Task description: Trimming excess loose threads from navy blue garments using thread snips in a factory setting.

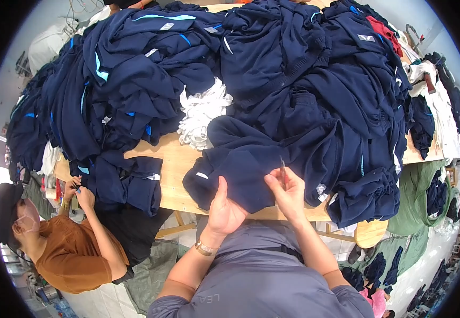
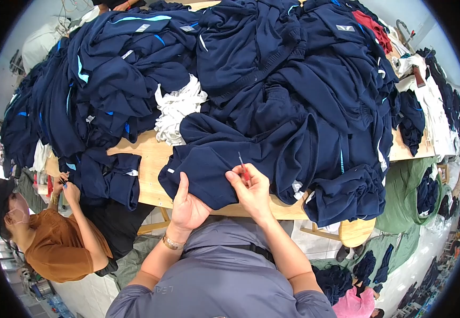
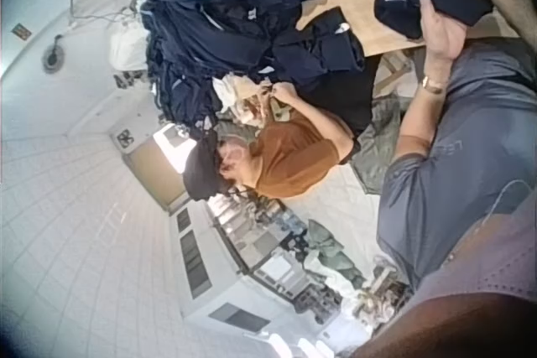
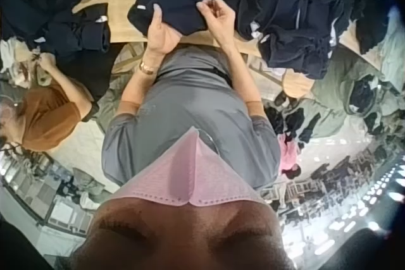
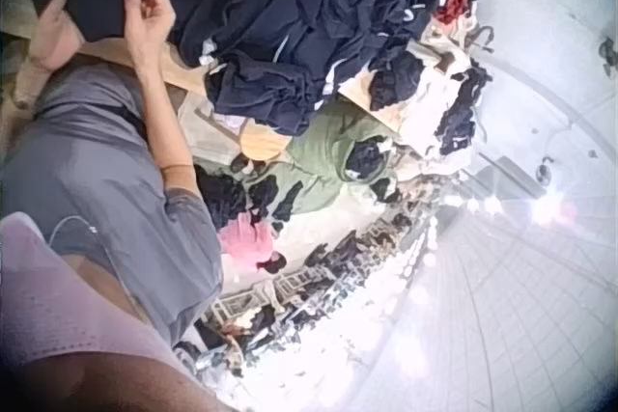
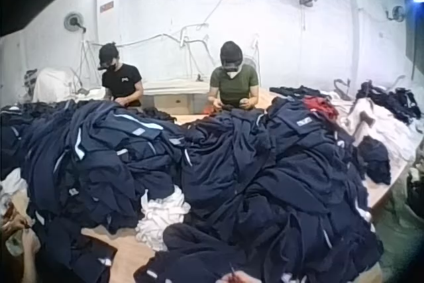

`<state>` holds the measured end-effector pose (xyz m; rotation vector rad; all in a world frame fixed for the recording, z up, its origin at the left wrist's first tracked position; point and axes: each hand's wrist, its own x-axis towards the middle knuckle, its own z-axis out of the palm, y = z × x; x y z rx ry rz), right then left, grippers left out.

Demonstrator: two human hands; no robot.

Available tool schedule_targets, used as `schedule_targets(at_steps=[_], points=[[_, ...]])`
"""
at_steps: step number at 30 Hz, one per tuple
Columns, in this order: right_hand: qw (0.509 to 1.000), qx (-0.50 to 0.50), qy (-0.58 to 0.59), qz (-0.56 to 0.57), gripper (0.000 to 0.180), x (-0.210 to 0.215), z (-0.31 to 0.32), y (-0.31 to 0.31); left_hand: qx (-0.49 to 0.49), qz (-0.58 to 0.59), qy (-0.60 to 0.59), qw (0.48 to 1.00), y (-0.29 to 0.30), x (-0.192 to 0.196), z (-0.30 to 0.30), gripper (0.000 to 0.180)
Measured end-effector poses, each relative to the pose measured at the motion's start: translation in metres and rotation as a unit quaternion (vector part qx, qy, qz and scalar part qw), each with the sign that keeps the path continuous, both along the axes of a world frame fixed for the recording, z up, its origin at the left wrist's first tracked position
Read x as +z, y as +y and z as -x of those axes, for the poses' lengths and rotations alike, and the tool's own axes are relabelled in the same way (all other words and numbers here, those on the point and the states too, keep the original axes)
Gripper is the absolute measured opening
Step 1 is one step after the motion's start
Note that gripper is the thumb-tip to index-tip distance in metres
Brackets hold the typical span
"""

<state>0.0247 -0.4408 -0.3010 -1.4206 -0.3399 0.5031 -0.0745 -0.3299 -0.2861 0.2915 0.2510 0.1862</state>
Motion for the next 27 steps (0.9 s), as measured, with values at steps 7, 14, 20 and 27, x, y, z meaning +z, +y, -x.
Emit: schedule_targets(at_steps=[7,14,20,27], points=[[0.99,0.023,0.132,-0.045,0.022,0.007,-0.006,-0.004,-0.003,0.036,-0.043,0.998,0.001,-0.006,0.0,0.056],[0.979,0.093,0.18,-0.034,0.019,-0.002,-0.002,0.004,0.07,-0.064,0.03,0.995,0.014,-0.01,-0.004,0.032],[0.99,0.135,-0.032,0.004,0.03,-0.006,0.016,0.018,-0.022,0.12,-0.028,0.992,0.03,0.0,0.001,0.023],[0.973,0.091,-0.202,0.057,0.014,0.006,0.019,0.023,0.07,0.141,0.082,0.984,0.042,-0.017,0.005,0.025]])
